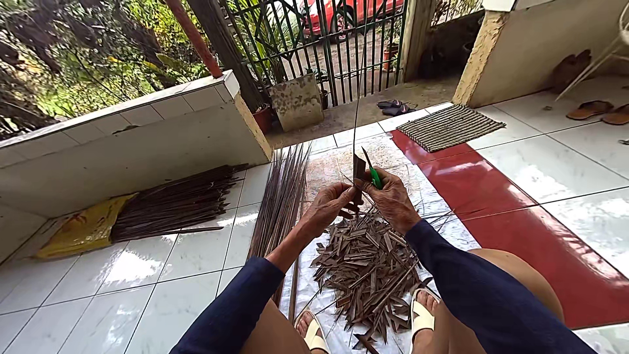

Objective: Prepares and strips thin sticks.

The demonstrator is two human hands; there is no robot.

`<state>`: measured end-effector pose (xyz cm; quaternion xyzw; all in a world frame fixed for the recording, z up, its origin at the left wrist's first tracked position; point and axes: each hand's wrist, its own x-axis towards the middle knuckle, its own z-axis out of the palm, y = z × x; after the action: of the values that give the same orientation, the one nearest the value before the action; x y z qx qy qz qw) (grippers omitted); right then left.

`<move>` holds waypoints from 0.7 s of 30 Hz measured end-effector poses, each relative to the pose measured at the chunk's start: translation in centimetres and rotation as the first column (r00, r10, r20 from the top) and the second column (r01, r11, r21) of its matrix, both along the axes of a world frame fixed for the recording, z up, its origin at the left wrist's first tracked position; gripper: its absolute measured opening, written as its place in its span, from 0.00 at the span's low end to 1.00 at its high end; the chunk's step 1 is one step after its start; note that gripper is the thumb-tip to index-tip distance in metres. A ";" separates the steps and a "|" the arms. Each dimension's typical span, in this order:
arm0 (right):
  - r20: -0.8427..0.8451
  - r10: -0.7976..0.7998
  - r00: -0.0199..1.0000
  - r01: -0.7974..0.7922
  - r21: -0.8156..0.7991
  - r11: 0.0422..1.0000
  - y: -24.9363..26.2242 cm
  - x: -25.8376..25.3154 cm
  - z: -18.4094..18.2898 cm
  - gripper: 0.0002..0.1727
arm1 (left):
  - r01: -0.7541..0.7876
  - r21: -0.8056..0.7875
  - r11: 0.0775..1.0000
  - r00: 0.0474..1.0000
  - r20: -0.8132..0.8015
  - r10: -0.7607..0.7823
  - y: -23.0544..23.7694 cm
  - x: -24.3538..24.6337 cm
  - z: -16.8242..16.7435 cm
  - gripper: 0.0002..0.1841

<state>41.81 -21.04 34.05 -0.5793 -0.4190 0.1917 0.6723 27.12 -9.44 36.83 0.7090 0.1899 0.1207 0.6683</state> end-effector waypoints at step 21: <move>0.433 0.066 0.899 0.106 -0.361 0.927 -2.9 3.8 -0.8 0.05 | 0.135 0.984 -0.113 0.988 -0.126 0.084 2.9 -3.6 1.6 0.10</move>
<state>45.57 -23.89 33.28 -0.7295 -0.5088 0.1262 0.4393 23.54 -6.54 38.42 0.9802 0.0713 0.1564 -0.0980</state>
